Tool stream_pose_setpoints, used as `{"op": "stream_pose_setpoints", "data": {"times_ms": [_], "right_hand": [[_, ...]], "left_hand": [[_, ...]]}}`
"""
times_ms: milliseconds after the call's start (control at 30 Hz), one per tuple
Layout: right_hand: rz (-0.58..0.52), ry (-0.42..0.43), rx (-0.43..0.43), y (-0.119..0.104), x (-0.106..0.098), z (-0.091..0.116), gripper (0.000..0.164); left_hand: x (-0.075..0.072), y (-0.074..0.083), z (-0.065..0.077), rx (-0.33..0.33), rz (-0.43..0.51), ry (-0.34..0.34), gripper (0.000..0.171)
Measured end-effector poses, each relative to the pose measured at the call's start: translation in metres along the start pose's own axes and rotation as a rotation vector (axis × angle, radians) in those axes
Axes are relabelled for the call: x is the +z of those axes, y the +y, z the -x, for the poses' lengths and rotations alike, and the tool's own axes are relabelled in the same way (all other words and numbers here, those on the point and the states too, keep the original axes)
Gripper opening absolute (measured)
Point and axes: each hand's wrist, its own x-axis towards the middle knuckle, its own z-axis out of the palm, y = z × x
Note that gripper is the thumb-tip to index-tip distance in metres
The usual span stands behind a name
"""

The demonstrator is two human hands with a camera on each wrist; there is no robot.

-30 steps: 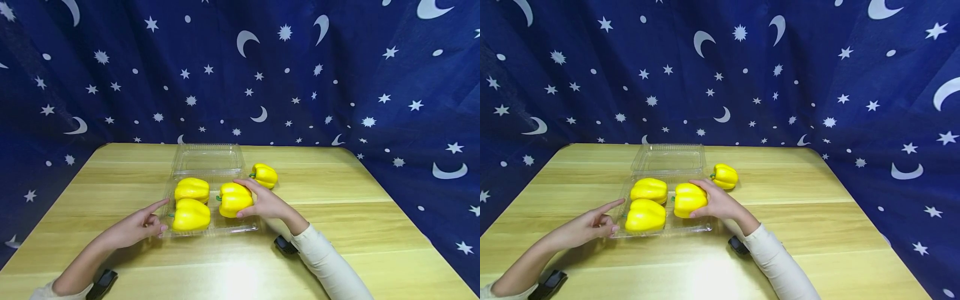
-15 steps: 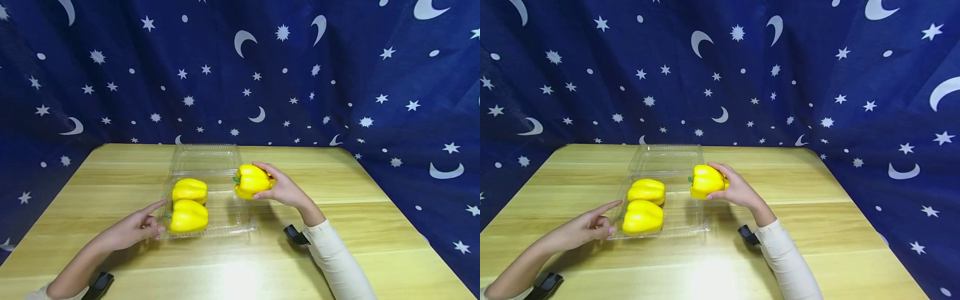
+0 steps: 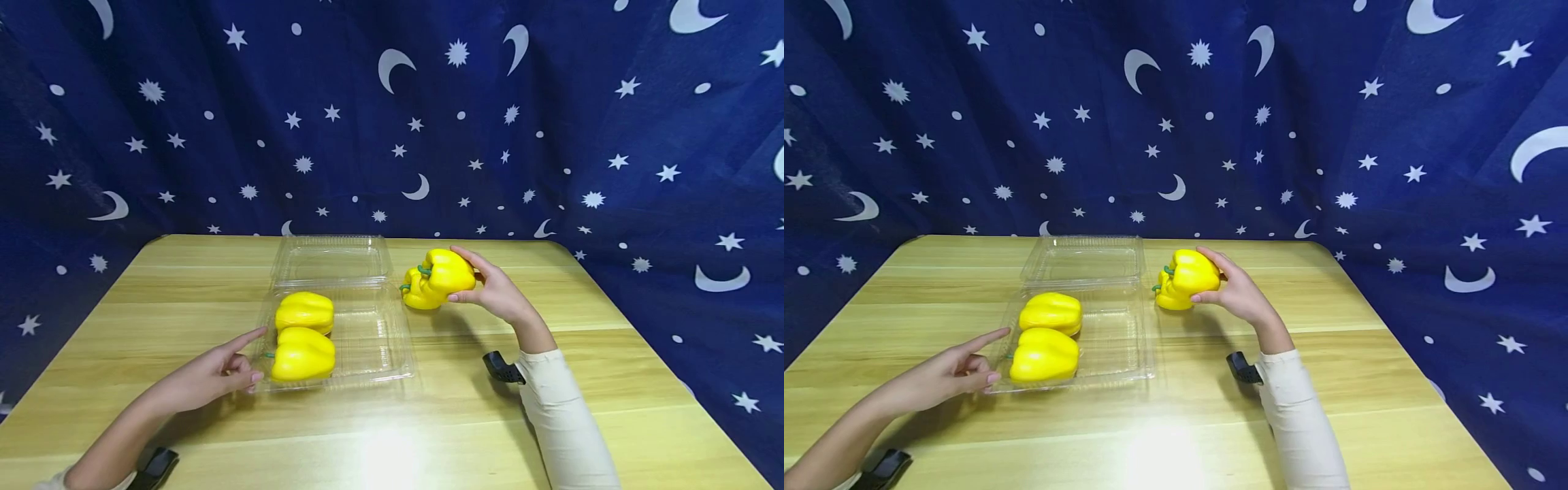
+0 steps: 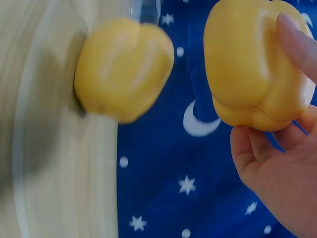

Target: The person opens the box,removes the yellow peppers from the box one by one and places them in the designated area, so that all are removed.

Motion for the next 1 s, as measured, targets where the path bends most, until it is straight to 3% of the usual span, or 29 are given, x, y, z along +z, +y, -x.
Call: {"op": "stream_pose_setpoints", "data": {"times_ms": [233, 667, 1000], "right_hand": [[0.002, 0.019, 0.051, 0.019, -0.019, -0.001, 0.085], [-0.025, 0.017, 0.069, 0.037, -0.040, -0.001, 0.085], [0.031, 0.009, 0.105, 0.058, -0.047, 0.002, 0.086]], "left_hand": [[0.000, -0.001, 0.000, -0.025, 0.000, -0.003, 0.074], [0.001, -0.001, 0.001, 0.002, 0.018, -0.014, 0.073], [0.002, -0.001, 0.002, 0.056, 0.012, -0.011, 0.071]]}}
